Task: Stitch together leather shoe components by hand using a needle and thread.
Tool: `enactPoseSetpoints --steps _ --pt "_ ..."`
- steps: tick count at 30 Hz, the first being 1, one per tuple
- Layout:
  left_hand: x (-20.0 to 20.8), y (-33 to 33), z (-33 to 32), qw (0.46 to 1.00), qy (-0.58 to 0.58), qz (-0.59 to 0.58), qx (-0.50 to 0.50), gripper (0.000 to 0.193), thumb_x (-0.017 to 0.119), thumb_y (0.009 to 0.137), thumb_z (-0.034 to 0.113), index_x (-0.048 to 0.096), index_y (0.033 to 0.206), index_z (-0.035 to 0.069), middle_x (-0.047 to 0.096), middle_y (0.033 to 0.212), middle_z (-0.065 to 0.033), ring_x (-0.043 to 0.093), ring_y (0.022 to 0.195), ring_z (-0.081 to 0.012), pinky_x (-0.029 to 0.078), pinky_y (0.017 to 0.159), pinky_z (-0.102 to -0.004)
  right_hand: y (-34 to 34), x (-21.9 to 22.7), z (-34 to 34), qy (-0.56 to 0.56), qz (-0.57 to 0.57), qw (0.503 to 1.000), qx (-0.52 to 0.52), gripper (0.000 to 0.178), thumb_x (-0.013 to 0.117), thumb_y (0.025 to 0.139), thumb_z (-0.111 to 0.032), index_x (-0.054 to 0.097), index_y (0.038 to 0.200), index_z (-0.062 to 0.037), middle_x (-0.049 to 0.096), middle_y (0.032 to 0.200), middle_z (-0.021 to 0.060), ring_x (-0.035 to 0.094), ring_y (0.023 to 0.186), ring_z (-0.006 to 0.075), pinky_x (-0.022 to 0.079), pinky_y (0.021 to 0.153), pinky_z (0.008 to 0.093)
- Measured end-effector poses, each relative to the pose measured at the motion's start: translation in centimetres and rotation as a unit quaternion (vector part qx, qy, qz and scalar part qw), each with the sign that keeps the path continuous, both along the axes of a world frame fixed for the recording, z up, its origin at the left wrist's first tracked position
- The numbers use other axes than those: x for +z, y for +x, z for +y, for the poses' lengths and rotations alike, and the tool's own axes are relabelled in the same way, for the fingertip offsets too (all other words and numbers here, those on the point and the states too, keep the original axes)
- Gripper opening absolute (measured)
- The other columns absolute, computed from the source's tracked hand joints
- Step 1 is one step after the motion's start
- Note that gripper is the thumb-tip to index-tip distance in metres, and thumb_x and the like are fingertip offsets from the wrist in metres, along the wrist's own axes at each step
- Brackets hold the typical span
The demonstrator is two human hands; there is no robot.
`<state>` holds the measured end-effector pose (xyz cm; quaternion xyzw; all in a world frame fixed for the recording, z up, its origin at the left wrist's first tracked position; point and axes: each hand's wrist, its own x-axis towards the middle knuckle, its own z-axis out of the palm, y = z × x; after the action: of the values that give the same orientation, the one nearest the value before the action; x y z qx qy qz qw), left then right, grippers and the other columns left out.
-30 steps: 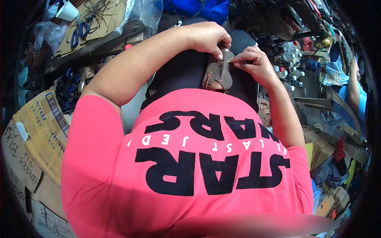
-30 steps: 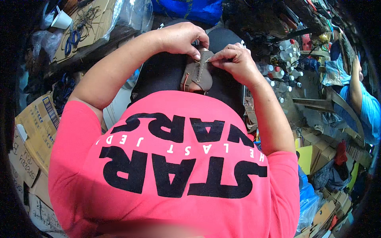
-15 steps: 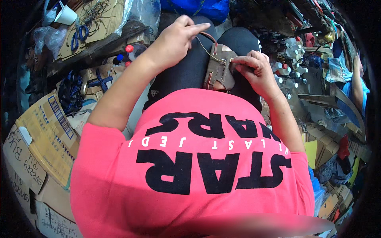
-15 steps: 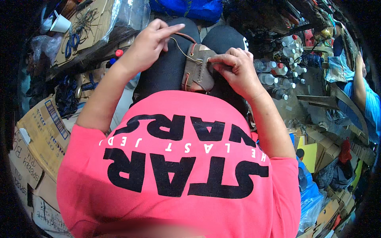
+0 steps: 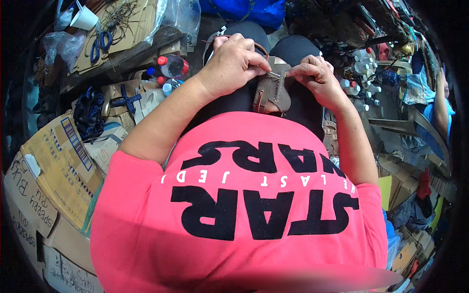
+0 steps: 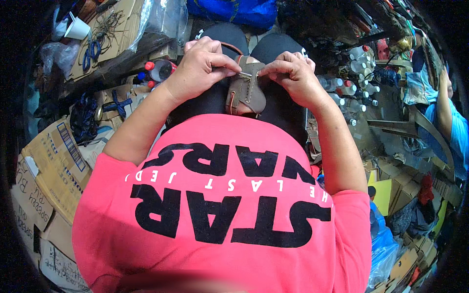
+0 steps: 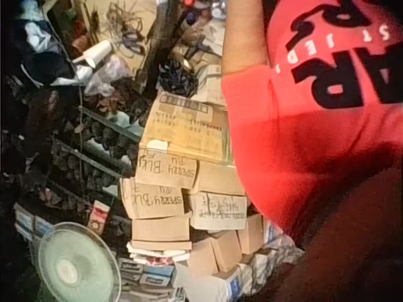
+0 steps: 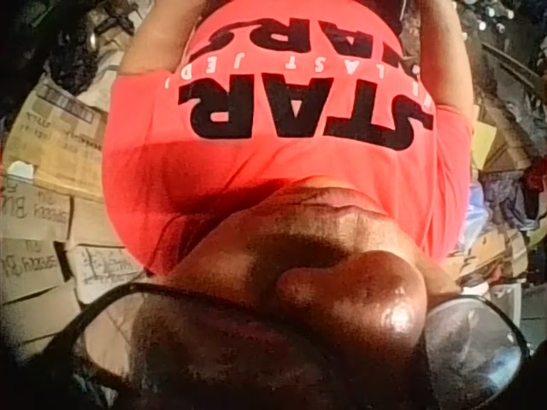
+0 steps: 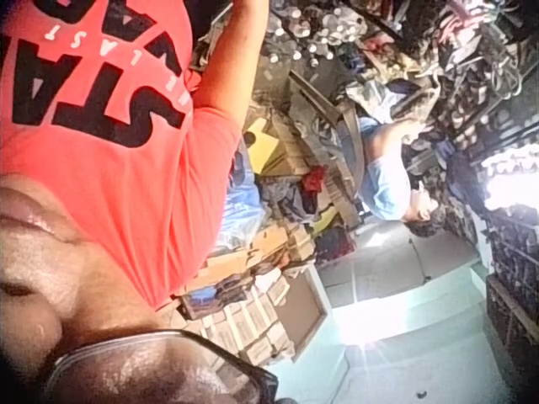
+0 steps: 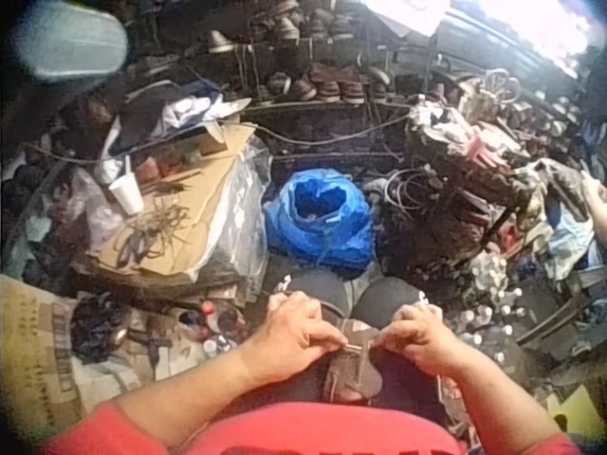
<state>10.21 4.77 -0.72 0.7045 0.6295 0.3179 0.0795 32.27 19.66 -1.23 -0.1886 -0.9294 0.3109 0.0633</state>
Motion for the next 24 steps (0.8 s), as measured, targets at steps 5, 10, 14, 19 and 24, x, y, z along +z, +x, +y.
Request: enactPoseSetpoints --steps 5,10,14,19,24 --pt "0.5 0.2 -0.1 1.000 0.005 0.012 -0.009 0.013 0.075 0.075 0.018 0.075 0.086 0.024 0.051 0.073 0.0024 0.050 0.082 -0.0182 0.031 0.081 -0.0364 0.0 0.0 0.0 -0.010 0.005 1.000 -0.006 0.023 0.067 0.082 -0.011 0.075 0.095 -0.0281 0.056 0.084 -0.0058 0.051 0.089 0.0154 0.027 0.091 0.0367" --pt "0.6 1.4 -0.1 0.998 0.029 0.043 -0.037 0.012 0.075 0.074 0.015 0.075 0.085 0.019 0.051 0.074 0.0003 0.052 0.084 -0.0205 0.031 0.084 -0.0380 0.1 -0.4 0.2 -0.051 0.010 0.999 -0.002 0.022 0.069 0.081 -0.014 0.077 0.095 -0.0272 0.055 0.079 -0.0070 0.050 0.087 0.0141 0.027 0.091 0.0355" --pt "0.5 0.7 -0.3 0.998 0.034 0.036 -0.049 0.016 0.074 0.075 0.014 0.076 0.089 0.021 0.051 0.074 0.0010 0.052 0.087 -0.0199 0.031 0.085 -0.0384 0.4 -0.3 0.3 -0.052 0.015 0.998 0.010 0.024 0.069 0.079 -0.012 0.077 0.097 -0.0265 0.055 0.077 -0.0069 0.050 0.087 0.0132 0.027 0.091 0.0347" --pt "-0.7 -0.7 -0.4 0.997 -0.062 -0.019 -0.037 0.026 0.072 0.075 0.012 0.077 0.095 0.028 0.050 0.073 0.0034 0.052 0.090 -0.0176 0.029 0.086 -0.0380 0.2 -0.4 0.1 -0.076 0.016 0.997 -0.006 0.023 0.071 0.078 -0.012 0.077 0.095 -0.0251 0.055 0.076 -0.0071 0.051 0.084 0.0124 0.029 0.090 0.0331" --pt "-1.8 -1.2 1.6 0.993 -0.078 -0.053 -0.076 0.020 0.073 0.075 0.012 0.077 0.089 0.026 0.057 0.078 0.0048 0.053 0.090 -0.0161 0.031 0.089 -0.0356 -0.2 -1.2 0.8 -0.081 0.036 0.996 0.005 0.022 0.071 0.078 -0.012 0.078 0.095 -0.0241 0.057 0.076 -0.0062 0.051 0.083 0.0131 0.031 0.088 0.0320"
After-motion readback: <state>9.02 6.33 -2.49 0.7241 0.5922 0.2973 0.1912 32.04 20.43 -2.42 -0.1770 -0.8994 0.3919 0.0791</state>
